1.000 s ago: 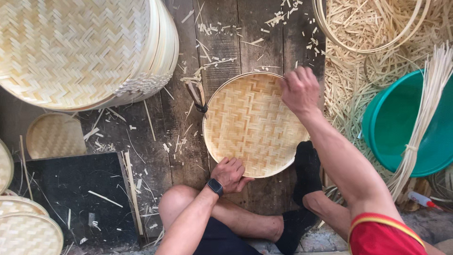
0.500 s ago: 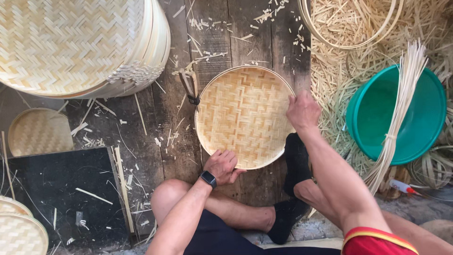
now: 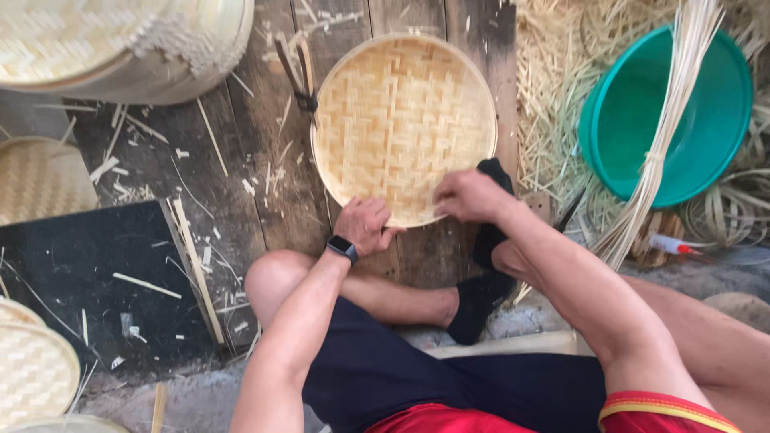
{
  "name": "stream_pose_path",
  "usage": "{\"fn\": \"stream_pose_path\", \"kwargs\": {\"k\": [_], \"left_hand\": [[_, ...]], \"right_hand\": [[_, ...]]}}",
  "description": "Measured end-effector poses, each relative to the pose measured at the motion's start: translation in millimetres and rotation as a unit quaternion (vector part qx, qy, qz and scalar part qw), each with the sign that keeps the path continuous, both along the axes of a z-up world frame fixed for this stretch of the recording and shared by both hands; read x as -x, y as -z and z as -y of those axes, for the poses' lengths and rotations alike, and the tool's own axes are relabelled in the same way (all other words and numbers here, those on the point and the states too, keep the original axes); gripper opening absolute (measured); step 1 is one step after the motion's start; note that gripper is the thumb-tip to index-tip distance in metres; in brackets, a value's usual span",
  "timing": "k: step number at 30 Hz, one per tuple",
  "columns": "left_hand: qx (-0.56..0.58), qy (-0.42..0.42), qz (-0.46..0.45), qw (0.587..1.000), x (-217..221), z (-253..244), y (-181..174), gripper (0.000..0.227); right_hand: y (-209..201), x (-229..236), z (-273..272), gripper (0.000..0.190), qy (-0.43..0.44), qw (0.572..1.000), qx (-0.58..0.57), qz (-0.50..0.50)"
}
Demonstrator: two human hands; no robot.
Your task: The person is assembling a circular bamboo frame onto a woven base and securing it with bamboo strips using a small hand tool.
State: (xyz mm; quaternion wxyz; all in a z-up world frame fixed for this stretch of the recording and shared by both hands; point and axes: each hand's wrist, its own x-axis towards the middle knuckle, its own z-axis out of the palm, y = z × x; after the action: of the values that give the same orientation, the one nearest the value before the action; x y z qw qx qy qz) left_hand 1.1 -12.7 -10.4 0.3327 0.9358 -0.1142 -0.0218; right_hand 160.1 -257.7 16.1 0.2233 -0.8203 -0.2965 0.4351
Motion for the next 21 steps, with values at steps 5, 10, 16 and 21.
{"fn": "stream_pose_path", "kwargs": {"k": [5,10,16,21], "left_hand": [[0.018,-0.012,0.009,1.0,-0.5,0.4,-2.3,0.041],[0.016,-0.016,0.037,0.999,6.1,1.6,-5.4,0.039],[0.001,-0.02,-0.003,1.0,-2.2,3.5,1.3,0.047],[-0.01,-0.006,-0.069,0.998,-5.0,-2.3,8.7,0.057]], "right_hand": [[-3.4,26.9,-2.3,0.017,-0.157,0.976,-0.033,0.15],[-3.0,23.7,-7.2,0.017,-0.12,0.985,0.006,0.121],[1.6,3.4,-29.2,0.035,-0.028,0.985,0.172,0.012],[-1.2,15.6,-16.8,0.038,-0.002,0.993,0.108,0.044]]}}
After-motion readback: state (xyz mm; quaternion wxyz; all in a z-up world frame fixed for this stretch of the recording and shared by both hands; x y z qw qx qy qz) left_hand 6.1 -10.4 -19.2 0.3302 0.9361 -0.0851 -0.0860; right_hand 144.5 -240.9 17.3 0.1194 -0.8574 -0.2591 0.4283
